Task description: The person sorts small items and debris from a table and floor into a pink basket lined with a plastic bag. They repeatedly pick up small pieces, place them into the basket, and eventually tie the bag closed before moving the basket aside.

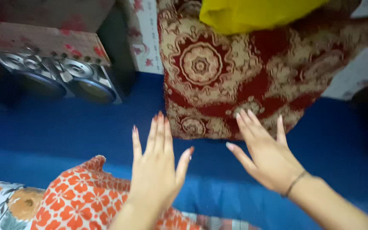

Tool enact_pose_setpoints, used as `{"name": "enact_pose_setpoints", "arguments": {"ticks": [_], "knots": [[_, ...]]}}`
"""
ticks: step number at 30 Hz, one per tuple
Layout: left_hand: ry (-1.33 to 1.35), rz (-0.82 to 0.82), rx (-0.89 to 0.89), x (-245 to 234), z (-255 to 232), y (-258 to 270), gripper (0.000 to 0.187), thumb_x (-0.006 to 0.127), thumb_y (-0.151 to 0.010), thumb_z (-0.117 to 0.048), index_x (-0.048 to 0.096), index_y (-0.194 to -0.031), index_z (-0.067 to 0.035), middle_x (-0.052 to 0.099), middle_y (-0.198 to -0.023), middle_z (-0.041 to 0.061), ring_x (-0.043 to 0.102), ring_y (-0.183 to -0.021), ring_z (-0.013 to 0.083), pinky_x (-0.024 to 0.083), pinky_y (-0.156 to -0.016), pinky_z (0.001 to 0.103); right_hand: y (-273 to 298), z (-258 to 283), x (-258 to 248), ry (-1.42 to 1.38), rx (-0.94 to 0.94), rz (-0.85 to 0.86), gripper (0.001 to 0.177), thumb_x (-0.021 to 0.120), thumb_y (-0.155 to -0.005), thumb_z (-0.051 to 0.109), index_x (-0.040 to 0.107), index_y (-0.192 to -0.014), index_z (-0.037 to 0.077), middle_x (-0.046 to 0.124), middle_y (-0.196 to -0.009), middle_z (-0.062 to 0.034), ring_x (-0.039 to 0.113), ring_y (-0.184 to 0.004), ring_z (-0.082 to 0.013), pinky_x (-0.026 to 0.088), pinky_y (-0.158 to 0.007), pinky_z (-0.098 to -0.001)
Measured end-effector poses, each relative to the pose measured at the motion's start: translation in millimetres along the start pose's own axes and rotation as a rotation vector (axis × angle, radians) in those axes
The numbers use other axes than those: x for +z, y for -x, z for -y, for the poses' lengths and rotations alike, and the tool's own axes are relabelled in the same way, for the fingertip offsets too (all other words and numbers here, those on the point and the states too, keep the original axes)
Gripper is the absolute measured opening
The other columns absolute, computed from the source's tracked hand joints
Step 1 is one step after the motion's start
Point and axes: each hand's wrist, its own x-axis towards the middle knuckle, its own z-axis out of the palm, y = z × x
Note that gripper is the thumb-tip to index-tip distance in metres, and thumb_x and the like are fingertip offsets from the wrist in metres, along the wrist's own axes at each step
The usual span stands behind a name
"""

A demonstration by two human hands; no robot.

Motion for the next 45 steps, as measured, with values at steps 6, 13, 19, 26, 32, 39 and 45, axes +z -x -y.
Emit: {"name": "enact_pose_setpoints", "arguments": {"ticks": [6,13,19,26,32,39,45], "knots": [[-0.038,0.047,0.005,11,-12,4,0.080,0.044,-0.099,-0.050,0.035,-0.147,0.014,0.036,-0.157,0.027,0.026,-0.151,0.0322,0.010,-0.121,0.058,-3,-14,12,0.029,-0.057,0.042,0.083,0.046,-0.095,0.050,0.024,-0.160,0.003,0.026,-0.166,-0.0163,0.021,-0.154,-0.0288,0.005,-0.116,-0.0699],[-0.118,0.174,-0.058,29,-23,0,0.081,0.055,-0.090,-0.050,0.040,-0.143,0.010,0.044,-0.150,0.026,0.034,-0.145,0.0344,0.017,-0.117,0.060,-7,-23,24,-0.043,-0.080,0.075,0.081,0.051,-0.094,0.049,0.028,-0.157,0.002,0.032,-0.163,-0.0167,0.025,-0.152,-0.0303,0.008,-0.115,-0.0690],[-0.108,0.386,-0.132,57,-15,-1,0.088,0.077,-0.076,-0.044,0.047,-0.142,0.006,0.055,-0.137,0.021,0.049,-0.131,0.0349,0.036,-0.108,0.048,-7,-40,47,-0.064,-0.014,0.149,0.082,0.064,-0.086,0.048,0.040,-0.150,0.003,0.044,-0.154,-0.0167,0.040,-0.144,-0.0308,0.024,-0.108,-0.0651],[-0.011,0.501,-0.226,104,-1,5,0.056,0.086,-0.074,-0.034,0.061,-0.113,-0.002,0.060,-0.108,0.013,0.059,-0.103,0.0328,0.050,-0.086,0.044,-21,-51,89,-0.068,0.084,0.306,0.073,0.070,-0.083,0.053,0.052,-0.139,0.010,0.055,-0.135,-0.0139,0.053,-0.127,-0.0303,0.036,-0.105,-0.0595],[0.098,0.469,-0.271,157,17,32,0.044,0.089,-0.070,-0.025,0.066,-0.100,-0.002,0.064,-0.100,0.015,0.063,-0.099,0.0364,0.052,-0.083,0.047,-18,-62,159,-0.266,0.170,0.320,0.049,0.081,-0.076,0.041,0.067,-0.110,0.009,0.070,-0.109,-0.0079,0.067,-0.107,-0.0259,0.052,-0.091,-0.0456],[0.183,0.508,-0.348,212,26,64,0.039,0.088,-0.070,-0.018,0.067,-0.099,-0.002,0.065,-0.101,0.016,0.064,-0.101,0.0372,0.052,-0.085,0.048,-7,-60,241,-0.407,0.301,0.493,0.039,0.086,-0.075,0.037,0.074,-0.099,0.009,0.076,-0.096,-0.0056,0.072,-0.089,-0.0207,0.058,-0.081,-0.0373],[0.131,0.579,-0.272,274,54,85,0.044,0.090,-0.070,-0.021,0.066,-0.100,0.000,0.064,-0.106,0.019,0.063,-0.105,0.0397,0.052,-0.087,0.049,-6,-52,329,-0.626,0.251,0.477,0.040,0.089,-0.074,0.035,0.075,-0.098,0.005,0.077,-0.092,-0.0083,0.073,-0.081,-0.0178,0.059,-0.077,-0.0347]]}}
